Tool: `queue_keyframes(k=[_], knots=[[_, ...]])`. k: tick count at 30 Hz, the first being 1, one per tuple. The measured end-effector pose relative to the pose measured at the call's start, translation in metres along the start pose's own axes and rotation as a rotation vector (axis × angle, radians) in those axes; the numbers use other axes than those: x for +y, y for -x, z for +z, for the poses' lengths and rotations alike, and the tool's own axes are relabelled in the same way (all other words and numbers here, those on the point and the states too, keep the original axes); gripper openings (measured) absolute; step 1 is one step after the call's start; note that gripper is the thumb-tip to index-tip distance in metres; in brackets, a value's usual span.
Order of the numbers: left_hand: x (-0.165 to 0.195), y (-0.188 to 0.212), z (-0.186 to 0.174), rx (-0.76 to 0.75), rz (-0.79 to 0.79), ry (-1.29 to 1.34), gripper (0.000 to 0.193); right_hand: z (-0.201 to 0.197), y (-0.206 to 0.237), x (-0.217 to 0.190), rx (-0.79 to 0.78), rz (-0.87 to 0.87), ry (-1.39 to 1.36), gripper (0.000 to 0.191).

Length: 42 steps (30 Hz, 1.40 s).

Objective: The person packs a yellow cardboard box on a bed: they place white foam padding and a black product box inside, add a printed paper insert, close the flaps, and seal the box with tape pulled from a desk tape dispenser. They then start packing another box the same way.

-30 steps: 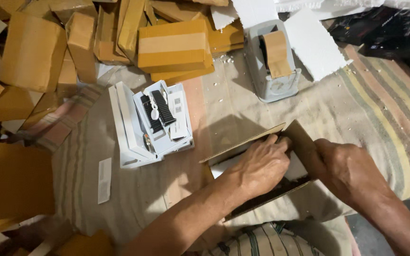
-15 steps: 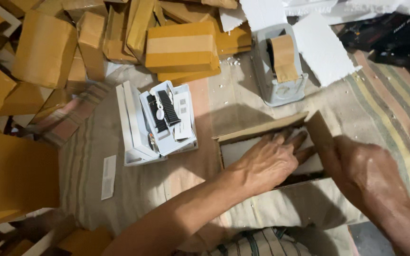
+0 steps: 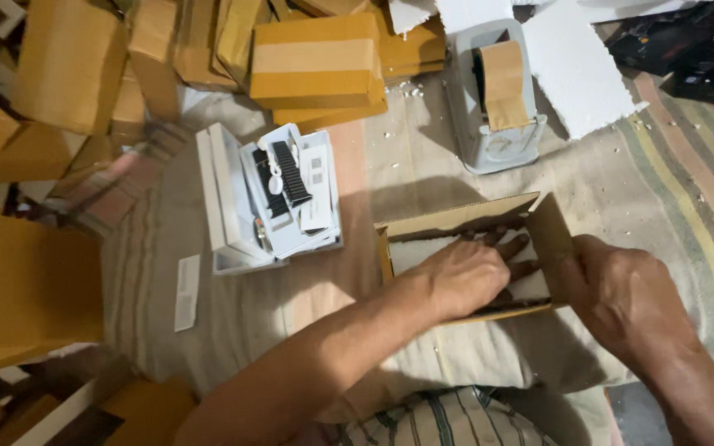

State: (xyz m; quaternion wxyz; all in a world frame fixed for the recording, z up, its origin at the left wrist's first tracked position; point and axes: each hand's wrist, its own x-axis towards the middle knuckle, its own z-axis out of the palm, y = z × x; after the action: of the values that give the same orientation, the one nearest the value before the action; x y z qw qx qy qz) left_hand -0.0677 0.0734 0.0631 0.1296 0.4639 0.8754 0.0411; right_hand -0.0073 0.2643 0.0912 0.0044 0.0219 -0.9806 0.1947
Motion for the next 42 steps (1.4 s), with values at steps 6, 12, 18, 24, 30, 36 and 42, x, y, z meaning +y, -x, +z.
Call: queue_keyframes(k=[6, 12, 18, 24, 30, 36, 42], knots=[[0.007, 0.044, -0.079, 0.124, -0.069, 0.352, 0.030, -0.010, 0.009, -0.008, 0.027, 0.115, 0.039, 0.026], [0.021, 0.119, -0.050, 0.794, -0.014, 0.188, 0.056, -0.031, 0.006, -0.025, 0.056, 0.134, 0.221, 0.041], [0.027, 0.109, -0.041, 0.200, -0.149, 0.227, 0.077, -0.027, -0.007, -0.047, 0.127, -0.853, 0.361, 0.045], [0.019, 0.059, -0.063, -0.148, -0.225, 0.109, 0.087, 0.013, -0.061, -0.046, -0.452, -0.819, 0.446, 0.025], [-0.001, 0.036, -0.053, -0.401, -0.206, 0.123, 0.090, 0.039, -0.068, -0.028, -0.482, -0.752, 0.446, 0.033], [-0.007, 0.030, -0.049, -0.421, -0.210, 0.182, 0.089, 0.041, -0.081, -0.033, -0.596, -0.726, 0.478, 0.020], [0.008, 0.038, -0.063, -0.374, -0.310, 0.194, 0.081, -0.009, -0.079, -0.037, -0.574, -0.706, 0.104, 0.017]])
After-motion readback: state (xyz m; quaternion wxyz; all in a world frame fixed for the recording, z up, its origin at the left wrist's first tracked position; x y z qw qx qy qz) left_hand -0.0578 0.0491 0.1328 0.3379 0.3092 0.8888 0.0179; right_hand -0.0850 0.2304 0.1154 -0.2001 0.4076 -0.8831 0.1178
